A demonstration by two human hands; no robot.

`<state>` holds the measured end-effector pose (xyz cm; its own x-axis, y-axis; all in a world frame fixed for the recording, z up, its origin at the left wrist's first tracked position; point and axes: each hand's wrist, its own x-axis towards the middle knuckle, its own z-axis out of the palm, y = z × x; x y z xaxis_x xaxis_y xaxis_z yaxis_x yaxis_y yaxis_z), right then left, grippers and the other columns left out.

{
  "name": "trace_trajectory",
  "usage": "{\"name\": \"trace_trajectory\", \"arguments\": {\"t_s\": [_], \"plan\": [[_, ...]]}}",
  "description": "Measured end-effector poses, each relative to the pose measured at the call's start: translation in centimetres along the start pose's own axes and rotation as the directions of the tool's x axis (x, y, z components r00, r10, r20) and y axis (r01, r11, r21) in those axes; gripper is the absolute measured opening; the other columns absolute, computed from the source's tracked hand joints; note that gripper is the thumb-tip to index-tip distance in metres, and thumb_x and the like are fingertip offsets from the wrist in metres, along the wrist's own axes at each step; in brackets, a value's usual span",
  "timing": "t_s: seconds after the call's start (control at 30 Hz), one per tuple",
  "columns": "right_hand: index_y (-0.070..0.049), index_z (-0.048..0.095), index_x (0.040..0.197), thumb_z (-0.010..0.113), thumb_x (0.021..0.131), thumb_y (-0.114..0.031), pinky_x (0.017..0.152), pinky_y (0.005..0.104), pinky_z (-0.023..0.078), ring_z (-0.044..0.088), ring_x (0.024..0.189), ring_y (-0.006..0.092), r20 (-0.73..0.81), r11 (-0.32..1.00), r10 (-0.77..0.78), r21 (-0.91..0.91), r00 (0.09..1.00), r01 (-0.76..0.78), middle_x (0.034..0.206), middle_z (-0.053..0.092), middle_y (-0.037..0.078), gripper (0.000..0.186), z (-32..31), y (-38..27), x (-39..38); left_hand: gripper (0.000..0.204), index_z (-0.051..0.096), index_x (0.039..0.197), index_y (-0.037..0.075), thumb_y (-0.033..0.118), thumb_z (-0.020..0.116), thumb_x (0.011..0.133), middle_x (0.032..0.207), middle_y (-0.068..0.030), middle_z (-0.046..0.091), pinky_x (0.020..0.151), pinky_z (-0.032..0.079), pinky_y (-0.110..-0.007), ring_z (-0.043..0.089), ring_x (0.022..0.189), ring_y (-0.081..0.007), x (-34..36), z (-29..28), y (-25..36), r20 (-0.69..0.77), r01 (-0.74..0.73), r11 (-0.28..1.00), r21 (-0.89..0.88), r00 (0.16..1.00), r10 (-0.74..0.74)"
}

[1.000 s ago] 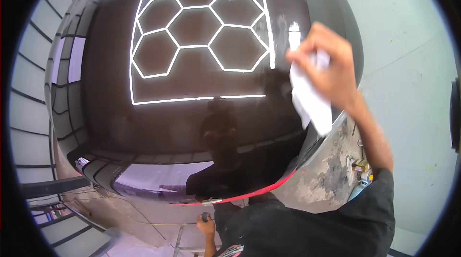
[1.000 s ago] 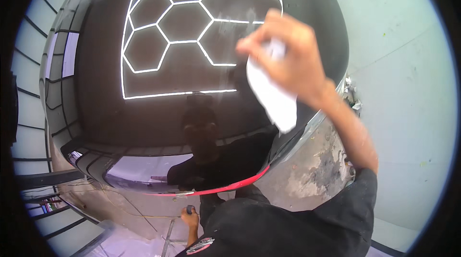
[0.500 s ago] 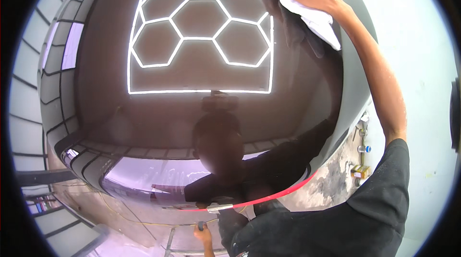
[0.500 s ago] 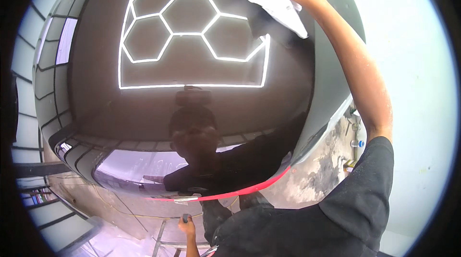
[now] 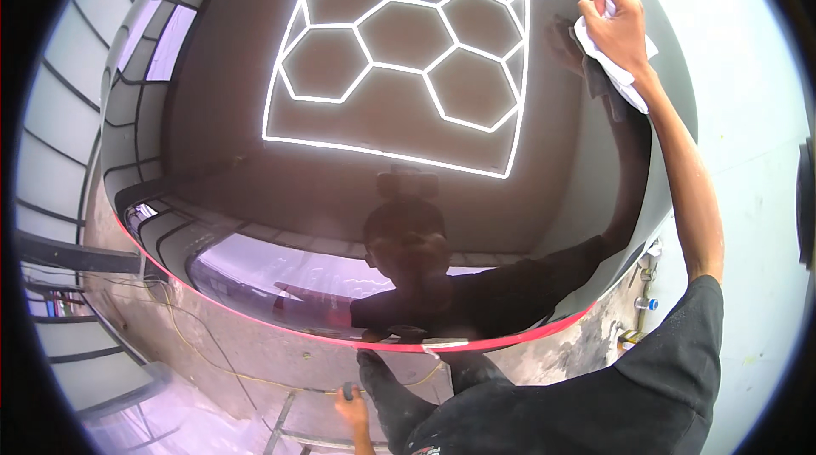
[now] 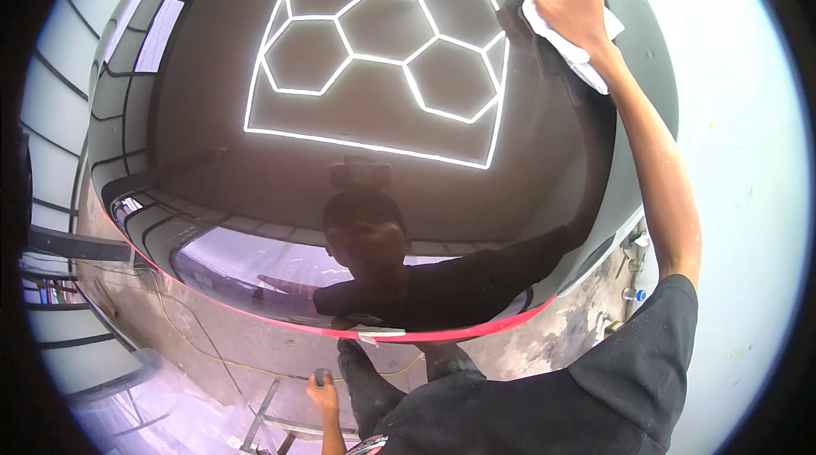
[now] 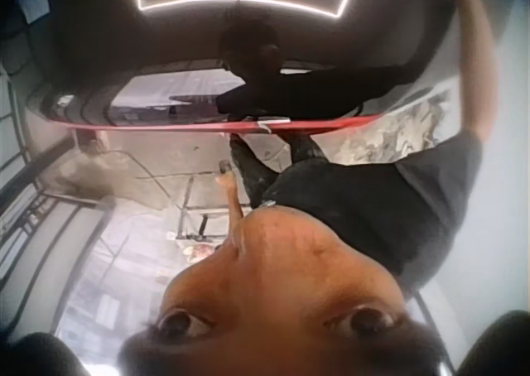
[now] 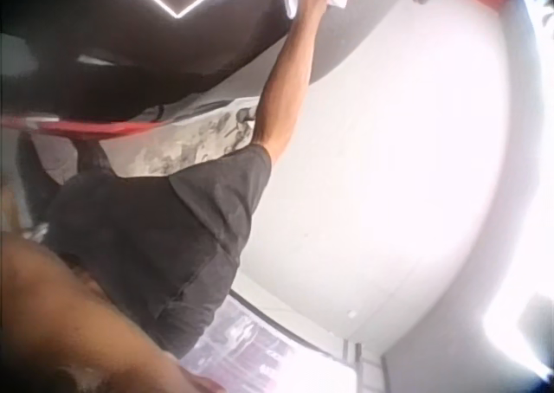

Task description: The person wipes a car hood with a cloth, sands the hood with sandpaper, wraps the sandpaper around a sanding block, and sands the car hood with the block.

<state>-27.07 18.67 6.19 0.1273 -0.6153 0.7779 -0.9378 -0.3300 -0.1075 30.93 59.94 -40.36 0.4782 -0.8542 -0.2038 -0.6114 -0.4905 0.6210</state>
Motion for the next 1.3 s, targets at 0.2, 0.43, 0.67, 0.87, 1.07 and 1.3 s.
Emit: {"name": "trace_trajectory", "arguments": {"t_s": [0.2, 0.43, 0.67, 0.87, 1.07, 1.3], "plan": [[0.002, 0.036, 0.071, 0.058, 0.083, -0.001, 0.075, 0.0241, 0.043, 0.049, 0.074, 0.0122, -0.047, 0.987, 0.117, -0.109, 0.992, -0.121, 0.072, 0.045, 0.005, 0.026, -2.2, 2.1, -1.6, 0.027, 0.066, 0.091, -0.004, 0.019, 0.078, 0.08, 0.08, -0.0207, 0.068, 0.073, 0.05, -0.045, 0.065, 0.073, -0.0344, -0.5, 2.6, -0.3, 0.383, 0.022, 0.999, 0.047, 0.923, -0.038], [-0.002, 0.042, 0.072, 0.061, 0.089, -0.011, 0.068, 0.0238, 0.042, 0.046, 0.07, 0.008, -0.136, 0.976, 0.155, -0.134, 0.979, -0.173, 0.069, 0.05, 0.002, 0.027, -2.4, 2.1, -2.1, 0.026, 0.066, 0.091, -0.003, 0.017, 0.077, 0.08, 0.081, -0.0211, 0.067, 0.072, 0.049, -0.045, 0.064, 0.074, -0.0332, -0.2, 5.2, -7.0, 0.346, 0.164, 0.982, -0.097, 0.93, -0.121], [-0.006, 0.048, 0.073, 0.07, 0.093, -0.04, 0.054, 0.0246, 0.038, 0.043, 0.059, 0.0056, -0.164, 0.912, 0.283, -0.26, 0.945, -0.318, 0.06, 0.05, -0.002, 0.046, -3.8, 1.6, -3.0, 0.027, 0.067, 0.093, -0.003, 0.018, 0.077, 0.08, 0.082, -0.0174, 0.067, 0.073, 0.049, -0.045, 0.062, 0.074, -0.0302, -0.4, 4.1, -4.6, 0.377, 0.139, 0.99, -0.012, 0.918, -0.125], [-0.008, 0.048, 0.069, 0.08, 0.083, -0.046, 0.054, 0.0263, 0.04, 0.042, 0.056, 0.0067, -0.155, 0.906, 0.285, -0.279, 0.946, -0.318, 0.058, 0.051, -0.001, 0.052, -3.0, -1.2, -2.8, 0.022, 0.067, 0.088, -0.003, 0.015, 0.077, 0.08, 0.074, -0.0139, 0.066, 0.068, 0.048, -0.042, 0.058, 0.067, -0.0235, -0.6, 4.0, -5.2, 0.385, 0.142, 0.988, -0.054, 0.916, -0.11], [-0.001, 0.05, 0.06, 0.087, 0.07, -0.048, 0.052, 0.0365, 0.037, 0.045, 0.054, 0.0177, -0.168, 0.881, 0.279, -0.346, 0.945, -0.322, 0.055, 0.049, 0.01, 0.061, -2.4, -3.1, -1.8, 0.02, 0.068, 0.087, -0.003, 0.014, 0.076, 0.079, 0.074, -0.0149, 0.068, 0.066, 0.049, -0.044, 0.06, 0.065, -0.0246, -0.2, 4.1, -5.6, 0.415, 0.203, 0.975, -0.09, 0.898, -0.149], [-0.004, 0.054, 0.057, 0.088, 0.063, -0.055, 0.056, 0.0401, 0.045, 0.056, 0.057, 0.0248, -0.163, 0.844, 0.413, -0.302, 0.896, -0.444, 0.06, 0.06, 0.013, 0.061, -0.3, -5.5, 0.4, 0.027, 0.07, 0.094, -0.005, 0.015, 0.075, 0.078, 0.084, -0.022, 0.071, 0.071, 0.052, -0.046, 0.068, 0.075, -0.0333, 0.5, 4.7, -6.7, 0.399, 0.124, 0.991, -0.042, 0.912, -0.097]]}}
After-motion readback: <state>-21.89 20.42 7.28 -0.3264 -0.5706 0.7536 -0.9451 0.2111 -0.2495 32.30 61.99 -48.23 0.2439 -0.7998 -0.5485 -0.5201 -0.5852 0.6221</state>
